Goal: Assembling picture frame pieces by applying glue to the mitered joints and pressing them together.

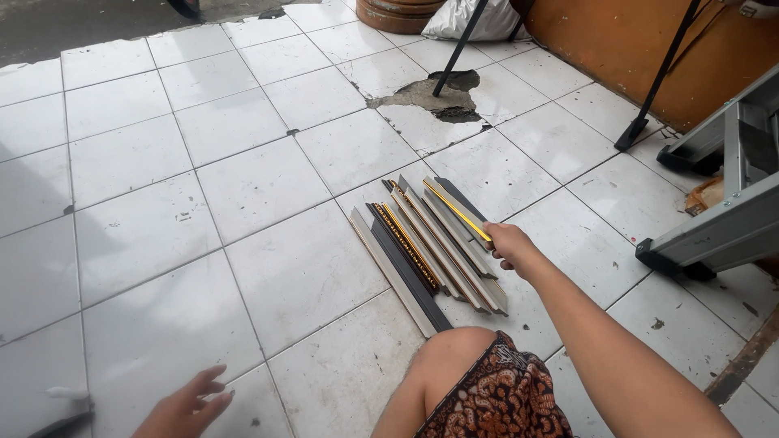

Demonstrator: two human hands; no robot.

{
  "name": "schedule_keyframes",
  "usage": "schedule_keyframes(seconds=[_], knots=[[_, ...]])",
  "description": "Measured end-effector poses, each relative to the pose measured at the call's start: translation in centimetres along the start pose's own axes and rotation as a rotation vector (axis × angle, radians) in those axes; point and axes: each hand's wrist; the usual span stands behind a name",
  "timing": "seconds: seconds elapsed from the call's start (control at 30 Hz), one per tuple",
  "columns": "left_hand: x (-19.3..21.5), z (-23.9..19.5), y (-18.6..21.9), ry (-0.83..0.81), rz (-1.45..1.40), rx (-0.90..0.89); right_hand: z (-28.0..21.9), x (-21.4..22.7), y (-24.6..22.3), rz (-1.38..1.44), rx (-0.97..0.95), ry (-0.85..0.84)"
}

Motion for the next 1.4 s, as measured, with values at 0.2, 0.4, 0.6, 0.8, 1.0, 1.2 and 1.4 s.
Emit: schedule_keyframes(seconds=[0.2, 0.4, 0.6, 0.8, 1.0, 1.2, 1.4], knots=[[1.9, -6.6, 2.3, 0.015, -0.193, -0.048, -7.4, -5.2, -8.0, 0.510, 0.085, -0.351], [2.2, -9.9, 1.3, 0.013, -0.703, -0.360, -16.7, -15.6, -11.7, 0.251, 0.164, -1.046], [1.7, -8.9, 0.7, -0.070, -0.961, -0.333, -23.1, -23.8, -9.2, -0.210, 0.515, -1.083], [1.7, -6.7, 0.1, 0.094, -0.944, -0.234, -23.9, -24.9, -7.8, -0.227, 0.390, -1.055], [3.5, -7.8, 0.0, 0.291, -0.445, -0.423, -19.8, -22.5, -10.9, 0.241, 0.154, -0.708], [3.2, -6.7, 0.2, 0.370, -0.154, -0.486, -16.9, -21.5, -10.7, 0.389, 0.180, -0.635], [2.9, -4.8, 0.3, 0.607, -0.024, -0.433, -14.4, -22.1, -9.0, 0.564, 0.129, -0.289]])
Point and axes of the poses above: each hand's wrist, its own z-axis towards the middle knuckle, its own x-axis out of the back of the hand, y = z × x, and after that the axes turned 13 degrees about x, right-handed
